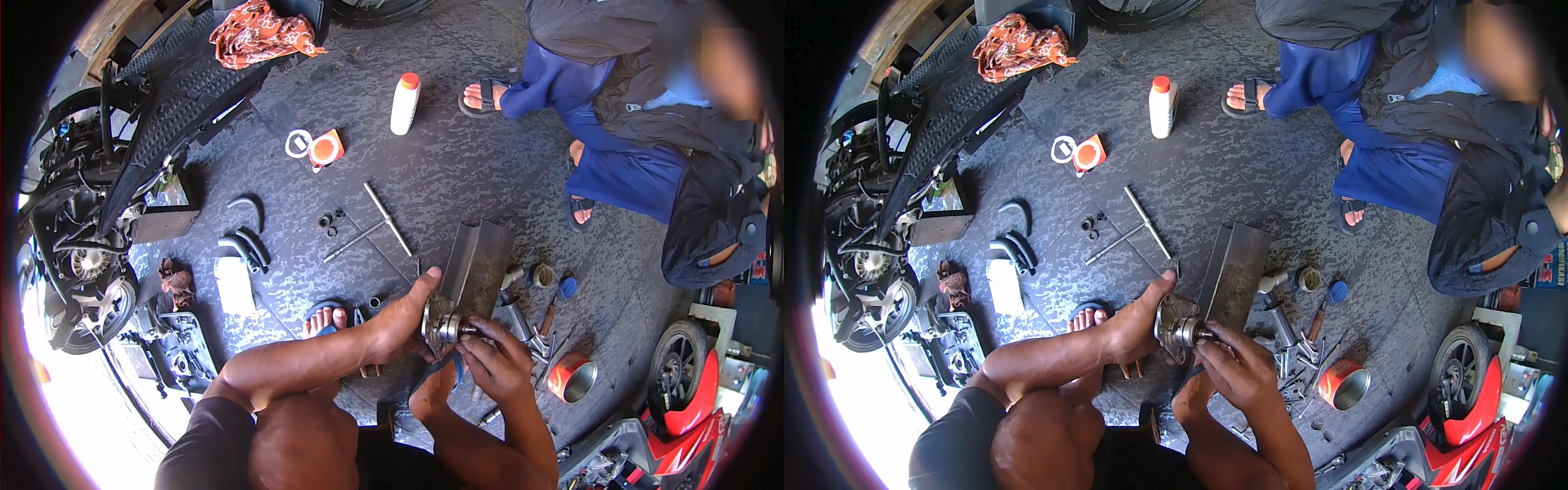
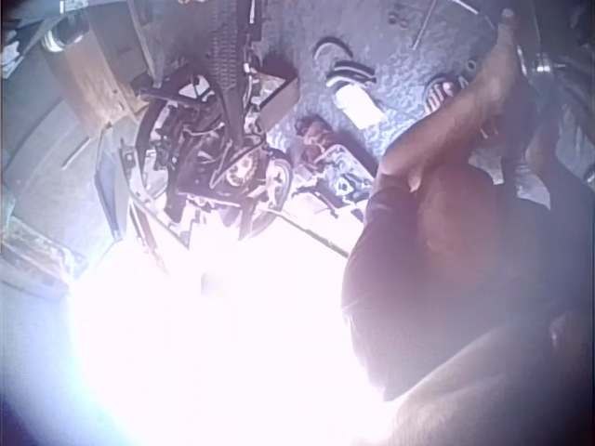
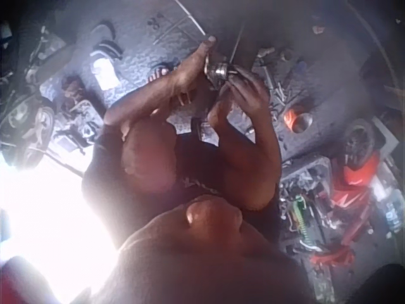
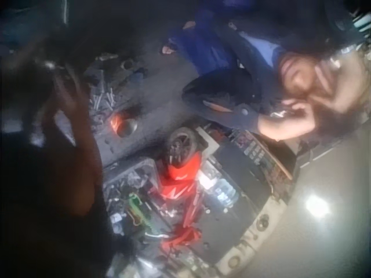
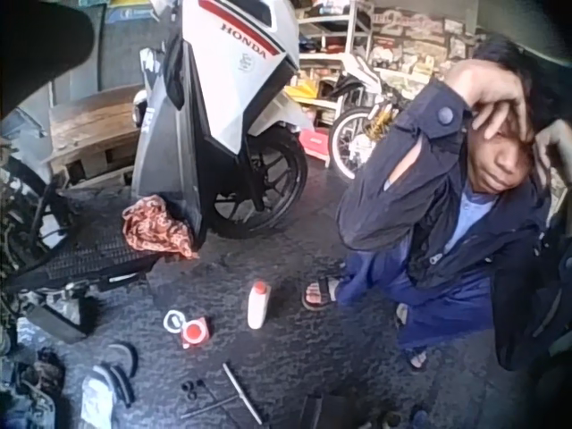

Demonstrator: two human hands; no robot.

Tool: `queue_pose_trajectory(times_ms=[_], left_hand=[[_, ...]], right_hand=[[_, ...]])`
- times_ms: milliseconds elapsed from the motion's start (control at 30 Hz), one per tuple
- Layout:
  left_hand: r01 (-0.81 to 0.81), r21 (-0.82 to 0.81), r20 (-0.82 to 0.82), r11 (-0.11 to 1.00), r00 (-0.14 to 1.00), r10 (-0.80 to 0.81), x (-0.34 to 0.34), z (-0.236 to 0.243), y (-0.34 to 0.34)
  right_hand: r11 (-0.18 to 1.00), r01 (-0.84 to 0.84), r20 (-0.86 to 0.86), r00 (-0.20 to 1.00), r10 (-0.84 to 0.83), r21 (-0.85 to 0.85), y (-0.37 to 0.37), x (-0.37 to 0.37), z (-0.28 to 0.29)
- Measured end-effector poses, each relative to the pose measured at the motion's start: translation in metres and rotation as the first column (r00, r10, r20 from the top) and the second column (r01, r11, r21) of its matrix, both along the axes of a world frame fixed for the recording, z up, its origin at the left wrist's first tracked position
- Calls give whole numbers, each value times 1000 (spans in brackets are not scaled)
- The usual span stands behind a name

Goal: The person uses a hammer and a punch to disassemble a mechanical part, wipes the component with a cloth, and then uses pliers and their hands to install the assembly into the motorcycle frame.

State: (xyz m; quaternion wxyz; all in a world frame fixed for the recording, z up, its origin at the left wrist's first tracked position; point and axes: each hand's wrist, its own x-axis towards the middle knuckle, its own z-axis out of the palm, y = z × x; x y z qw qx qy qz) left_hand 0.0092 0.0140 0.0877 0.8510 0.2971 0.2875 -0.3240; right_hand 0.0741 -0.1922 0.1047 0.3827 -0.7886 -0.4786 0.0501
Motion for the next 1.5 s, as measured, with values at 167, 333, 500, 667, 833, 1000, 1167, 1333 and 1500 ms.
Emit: queue_pose_trajectory(times_ms=[167, 333, 500, 667, 833, 1000, 1167, 1333, 1500], left_hand=[[-256, -68, -27, 964, 967, 255, -2, -10, -6], [-298, -16, 26, 954, 954, 298, -4, -5, -9], [-277, 36, 132, 960, 954, 270, -7, -12, -12], [-201, 163, 131, 966, 975, 181, -7, -7, -12], [-128, 160, 94, 979, 989, 114, -5, -5, -11], [-155, 296, 179, 943, 978, 105, -6, -12, -13], [-214, 527, 363, 822, 932, 10, -10, -10, -11], [-149, 511, 299, 847, 954, -13, -7, -12, -10], [-304, 774, 480, 555, 854, -202, -20, -22, -29]], right_hand=[[984, 163, -455, 883, -113, 72, -2, -14, -1], [943, 309, -864, 500, -55, 119, 3, -17, 5], [964, 259, -829, 551, -101, 55, 3, -15, -5], [989, 147, -422, 895, -142, -21, 14, -3, 12], [995, 42, -304, 950, -67, -89, 19, -1, 16], [963, 2, 67, 998, 17, -268, 18, 0, 9], [952, 27, -17, 999, -34, -306, 22, -1, 17], [952, -2, 146, 988, 49, -305, 21, -7, 7], [891, 39, -71, 994, -79, -452, 27, -17, 11]])
